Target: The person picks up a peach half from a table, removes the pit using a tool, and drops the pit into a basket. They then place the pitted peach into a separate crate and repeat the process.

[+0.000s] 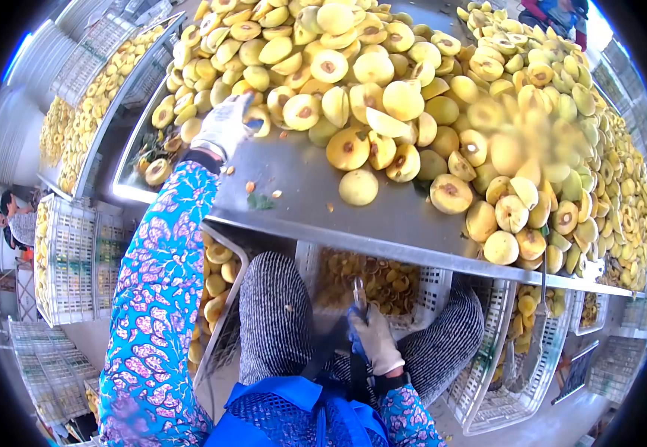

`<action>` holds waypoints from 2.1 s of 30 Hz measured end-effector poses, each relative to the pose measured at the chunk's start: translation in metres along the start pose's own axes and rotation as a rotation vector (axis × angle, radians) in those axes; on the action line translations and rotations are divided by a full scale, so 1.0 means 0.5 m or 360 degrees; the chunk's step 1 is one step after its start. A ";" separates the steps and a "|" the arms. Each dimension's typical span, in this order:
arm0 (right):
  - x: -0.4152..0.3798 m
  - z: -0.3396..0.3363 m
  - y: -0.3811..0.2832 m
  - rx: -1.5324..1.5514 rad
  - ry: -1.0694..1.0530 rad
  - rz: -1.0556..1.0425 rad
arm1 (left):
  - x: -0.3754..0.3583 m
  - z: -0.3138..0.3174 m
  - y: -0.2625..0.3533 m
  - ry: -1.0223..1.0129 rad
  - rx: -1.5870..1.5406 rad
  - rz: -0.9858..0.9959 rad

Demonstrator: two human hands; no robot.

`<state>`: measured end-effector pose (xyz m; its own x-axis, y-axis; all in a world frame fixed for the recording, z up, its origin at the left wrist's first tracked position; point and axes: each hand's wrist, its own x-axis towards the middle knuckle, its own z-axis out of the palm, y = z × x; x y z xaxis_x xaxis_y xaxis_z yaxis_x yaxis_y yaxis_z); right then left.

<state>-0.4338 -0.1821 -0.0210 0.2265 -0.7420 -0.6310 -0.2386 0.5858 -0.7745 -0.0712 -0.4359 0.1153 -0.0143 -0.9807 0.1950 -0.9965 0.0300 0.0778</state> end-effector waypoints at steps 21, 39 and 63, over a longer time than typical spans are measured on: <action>-0.147 0.060 -0.314 0.0495 0.0035 -0.0439 | -0.401 -0.153 0.272 -0.0818 -0.2319 -0.0244; -0.216 0.107 -0.202 -0.1332 0.0126 -0.0827 | -0.513 -0.014 0.309 -0.0096 -0.3431 -0.0940; -0.184 0.066 -0.182 -0.0059 -0.0818 0.0095 | -0.483 0.046 0.281 -0.0928 -0.2905 -0.1036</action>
<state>-0.4015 -0.1562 0.1061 0.6440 -0.4462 -0.6214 -0.2962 0.6035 -0.7403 -0.2096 -0.1993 0.0569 -0.1501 -0.8459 -0.5117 0.3630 -0.5286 0.7673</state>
